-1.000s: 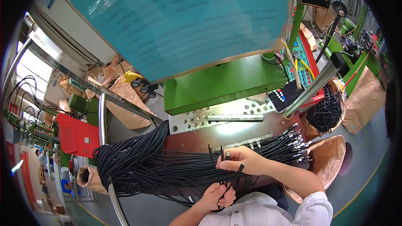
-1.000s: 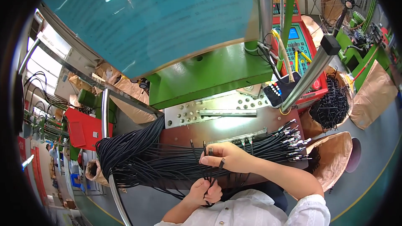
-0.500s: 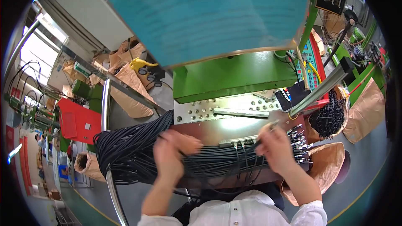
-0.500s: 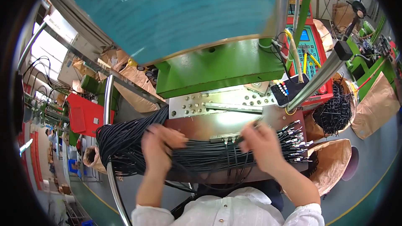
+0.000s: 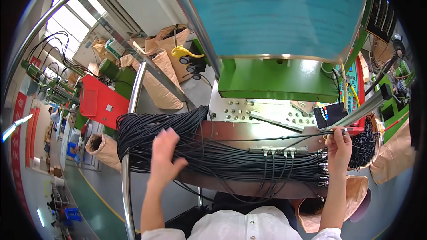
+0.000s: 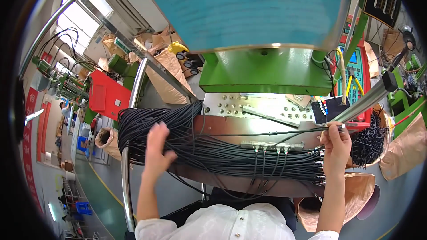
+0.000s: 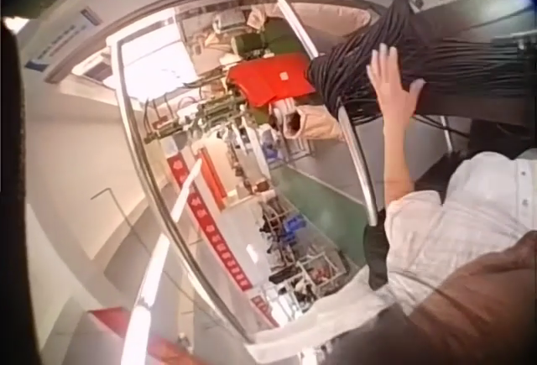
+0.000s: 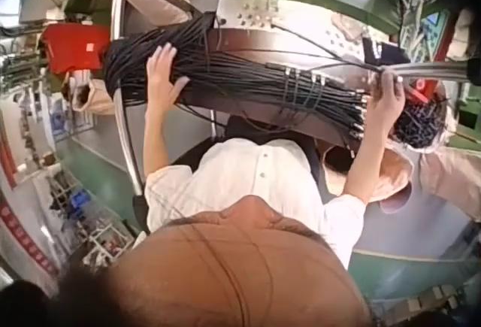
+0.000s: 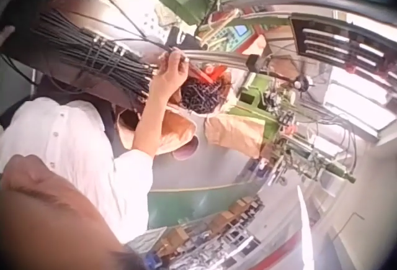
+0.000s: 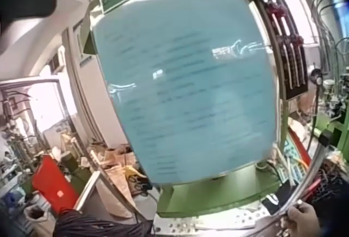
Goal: Feeding bundles of black wires into an industrial processing machine for labeling or crimping.
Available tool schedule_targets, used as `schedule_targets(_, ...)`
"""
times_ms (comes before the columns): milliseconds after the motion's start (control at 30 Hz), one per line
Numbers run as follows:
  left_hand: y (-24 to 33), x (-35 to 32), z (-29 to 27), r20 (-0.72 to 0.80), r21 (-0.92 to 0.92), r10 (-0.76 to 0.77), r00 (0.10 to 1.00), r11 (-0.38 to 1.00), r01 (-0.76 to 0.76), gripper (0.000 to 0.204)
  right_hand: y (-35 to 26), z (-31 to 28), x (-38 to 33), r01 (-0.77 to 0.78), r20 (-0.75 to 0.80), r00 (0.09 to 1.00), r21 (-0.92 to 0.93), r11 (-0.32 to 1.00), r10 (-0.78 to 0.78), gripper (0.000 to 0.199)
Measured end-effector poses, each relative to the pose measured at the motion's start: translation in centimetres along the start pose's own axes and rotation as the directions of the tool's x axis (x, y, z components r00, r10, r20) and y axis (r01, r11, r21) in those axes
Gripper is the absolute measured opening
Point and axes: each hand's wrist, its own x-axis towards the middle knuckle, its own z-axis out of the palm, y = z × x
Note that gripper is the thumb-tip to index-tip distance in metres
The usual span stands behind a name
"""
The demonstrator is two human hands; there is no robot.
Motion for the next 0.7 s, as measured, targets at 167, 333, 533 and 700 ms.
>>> schedule_targets(167,-2.6,-3.4,4.8,-0.005,0.242,-0.063,0.998,0.968,0.062,0.054,0.2,-1.4,0.3,-0.020,-0.018,1.000,-0.016,1.000,0.020,0.014)
schedule_targets(333,-5.3,-0.6,6.6,-0.022,0.297,0.003,1.000,0.955,0.004,0.053,0.2,-2.7,-1.8,0.182,0.016,0.977,-0.595,0.783,-0.215,0.033)
schedule_targets(533,-5.4,-0.7,7.4,-0.089,0.306,0.012,0.996,0.952,0.016,0.056,-1.0,-1.8,-8.6,0.649,0.656,0.722,-0.752,-0.110,-0.220,0.061)
schedule_targets(700,-5.3,-0.1,7.7,-0.193,0.258,0.021,0.981,0.966,0.030,0.052,-0.3,-1.8,-5.7,0.671,0.746,0.656,-0.647,-0.361,-0.116,0.058)
